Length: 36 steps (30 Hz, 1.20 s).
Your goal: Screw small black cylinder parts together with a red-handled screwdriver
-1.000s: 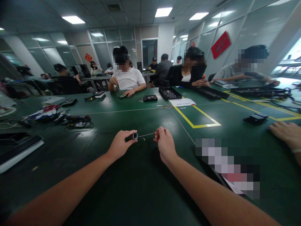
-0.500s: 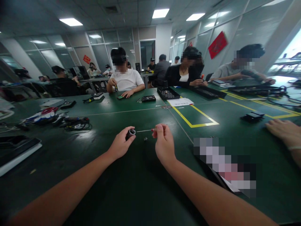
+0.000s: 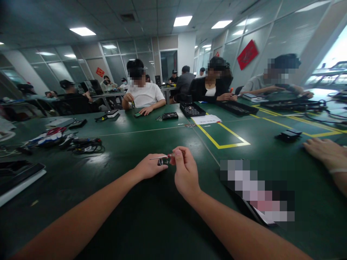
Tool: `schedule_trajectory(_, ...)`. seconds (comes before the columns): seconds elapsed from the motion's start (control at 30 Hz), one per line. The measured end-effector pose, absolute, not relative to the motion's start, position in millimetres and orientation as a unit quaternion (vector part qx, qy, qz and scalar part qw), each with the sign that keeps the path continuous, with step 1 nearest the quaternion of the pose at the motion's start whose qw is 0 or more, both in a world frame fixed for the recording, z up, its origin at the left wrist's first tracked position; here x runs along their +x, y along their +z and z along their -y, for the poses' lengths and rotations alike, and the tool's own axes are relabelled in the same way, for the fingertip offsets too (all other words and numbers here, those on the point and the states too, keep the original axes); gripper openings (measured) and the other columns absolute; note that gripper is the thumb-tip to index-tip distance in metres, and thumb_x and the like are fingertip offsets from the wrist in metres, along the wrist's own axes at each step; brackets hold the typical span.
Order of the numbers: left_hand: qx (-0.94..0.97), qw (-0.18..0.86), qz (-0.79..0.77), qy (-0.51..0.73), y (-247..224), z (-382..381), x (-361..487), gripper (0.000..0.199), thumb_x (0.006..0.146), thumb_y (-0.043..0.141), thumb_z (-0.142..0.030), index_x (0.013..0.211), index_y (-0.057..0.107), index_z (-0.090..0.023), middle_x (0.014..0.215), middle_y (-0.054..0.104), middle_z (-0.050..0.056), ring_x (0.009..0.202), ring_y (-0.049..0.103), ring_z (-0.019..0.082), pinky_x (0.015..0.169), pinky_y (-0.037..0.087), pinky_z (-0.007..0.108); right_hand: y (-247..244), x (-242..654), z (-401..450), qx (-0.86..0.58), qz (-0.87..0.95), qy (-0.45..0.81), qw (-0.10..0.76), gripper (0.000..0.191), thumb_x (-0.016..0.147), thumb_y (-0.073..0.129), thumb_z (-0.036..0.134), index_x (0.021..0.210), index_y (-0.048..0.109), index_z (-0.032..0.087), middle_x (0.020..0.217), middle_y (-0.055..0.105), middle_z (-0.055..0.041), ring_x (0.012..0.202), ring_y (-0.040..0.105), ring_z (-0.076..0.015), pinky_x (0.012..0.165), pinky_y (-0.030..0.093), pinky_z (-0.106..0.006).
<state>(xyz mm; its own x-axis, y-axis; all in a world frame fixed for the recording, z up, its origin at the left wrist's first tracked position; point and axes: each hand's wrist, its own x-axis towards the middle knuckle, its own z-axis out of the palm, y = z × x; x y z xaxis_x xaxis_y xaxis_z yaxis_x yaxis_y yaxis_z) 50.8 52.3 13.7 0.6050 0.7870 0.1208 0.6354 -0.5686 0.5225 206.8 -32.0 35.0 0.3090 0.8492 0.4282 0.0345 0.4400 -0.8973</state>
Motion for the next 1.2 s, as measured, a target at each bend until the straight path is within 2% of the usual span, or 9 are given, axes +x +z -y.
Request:
schedule_trajectory(0.23, 0.863, 0.205, -0.448, 0.113, 17.2, -60.9, 58.8, 0.011, 0.083, 0.064, -0.032, 0.083, 0.068, -0.022, 0.081, 0.065, 0.001, 0.071, 0.058, 0.017, 0.06, 0.035, 0.027, 32.8, 206.3, 32.8, -0.439, 0.522, 0.301, 0.666, 0.021, 0.098, 0.048, 0.04, 0.09, 0.059, 0.024, 0.071, 0.057, 0.0012, 0.068, 0.056, -0.0169, 0.066, 0.045, -0.031)
schedule_trajectory(0.37, 0.856, 0.212, -0.457, 0.117, 21.6, -57.7, 57.1, 0.014, 0.085, 0.059, -0.033, 0.082, 0.068, -0.022, 0.078, 0.065, 0.0, 0.069, 0.056, 0.017, 0.06, 0.034, 0.027, 31.8, 206.7, 31.2, -0.44, 0.52, 0.306, 0.665, 0.021, 0.098, 0.048, 0.04, 0.09, 0.059, 0.024, 0.07, 0.057, 0.0015, 0.068, 0.056, -0.0166, 0.066, 0.045, -0.031)
schedule_trajectory(0.5, 0.843, 0.238, -0.462, 0.138, 23.8, -55.2, 46.4, 0.019, 0.087, 0.057, -0.037, 0.089, 0.07, -0.022, 0.077, 0.066, 0.001, 0.07, 0.059, 0.017, 0.06, 0.036, 0.026, 31.8, 206.9, 29.5, -0.446, 0.519, 0.312, 0.659, 0.022, 0.098, 0.048, 0.041, 0.091, 0.059, 0.024, 0.072, 0.059, 0.0012, 0.068, 0.057, -0.0167, 0.067, 0.045, -0.031)
schedule_trajectory(0.73, 0.736, 0.38, -0.5, 0.252, 26.0, -64.8, 6.3, 0.025, 0.085, 0.059, -0.035, 0.101, 0.065, -0.017, 0.081, 0.067, 0.003, 0.053, 0.057, 0.013, 0.055, 0.043, 0.025, 32.3, 205.7, 29.1, -0.445, 0.516, 0.326, 0.656, 0.022, 0.096, 0.05, 0.042, 0.09, 0.06, 0.024, 0.07, 0.06, 0.0009, 0.069, 0.058, -0.0176, 0.068, 0.046, -0.031)
schedule_trajectory(0.83, 0.656, 0.456, -0.511, 0.318, 32.5, -64.1, -19.0, 0.029, 0.084, 0.057, -0.032, 0.107, 0.066, -0.016, 0.084, 0.065, 0.005, 0.054, 0.052, 0.01, 0.048, 0.036, 0.021, 30.9, 206.3, 28.7, -0.444, 0.521, 0.328, 0.651, 0.023, 0.097, 0.049, 0.043, 0.089, 0.06, 0.024, 0.071, 0.06, 0.001, 0.069, 0.058, -0.0177, 0.069, 0.046, -0.031)
schedule_trajectory(0.9, 0.582, 0.518, -0.506, 0.369, 36.3, -60.1, -38.3, 0.027, 0.082, 0.057, -0.032, 0.102, 0.066, -0.015, 0.082, 0.06, 0.004, 0.055, 0.05, 0.01, 0.044, 0.032, 0.019, 29.4, 207.1, 27.8, -0.446, 0.527, 0.33, 0.644, 0.023, 0.097, 0.049, 0.043, 0.09, 0.061, 0.025, 0.072, 0.061, 0.001, 0.071, 0.058, -0.0179, 0.069, 0.045, -0.031)
schedule_trajectory(1.0, 0.451, 0.596, -0.492, 0.446, 41.4, -49.7, -69.1, 0.022, 0.08, 0.061, -0.032, 0.095, 0.062, -0.016, 0.078, 0.053, 0.0, 0.053, 0.048, 0.01, 0.042, 0.032, 0.018, 27.1, 208.3, 26.0, -0.451, 0.527, 0.335, 0.638, 0.024, 0.097, 0.05, 0.044, 0.09, 0.061, 0.025, 0.073, 0.061, 0.0006, 0.071, 0.058, -0.0183, 0.07, 0.045, -0.032)
schedule_trajectory(1.13, 0.334, 0.596, -0.516, 0.517, 55.2, -27.5, -110.6, 0.01, 0.086, 0.056, -0.026, 0.084, 0.057, -0.016, 0.072, 0.051, -0.001, 0.052, 0.044, 0.009, 0.042, 0.034, 0.018, 24.9, 209.2, 23.7, -0.459, 0.529, 0.332, 0.632, 0.025, 0.097, 0.049, 0.045, 0.091, 0.061, 0.024, 0.072, 0.06, 0.0009, 0.07, 0.058, -0.0179, 0.07, 0.045, -0.032)
schedule_trajectory(1.2, 0.309, 0.577, -0.533, 0.537, 65.8, -12.2, -131.4, 0.011, 0.09, 0.05, -0.02, 0.089, 0.06, -0.017, 0.071, 0.052, -0.002, 0.054, 0.045, 0.008, 0.046, 0.035, 0.017, 24.6, 209.3, 22.9, -0.461, 0.533, 0.331, 0.628, 0.025, 0.098, 0.048, 0.044, 0.091, 0.06, 0.024, 0.072, 0.06, 0.0011, 0.07, 0.057, -0.0176, 0.07, 0.045, -0.032)
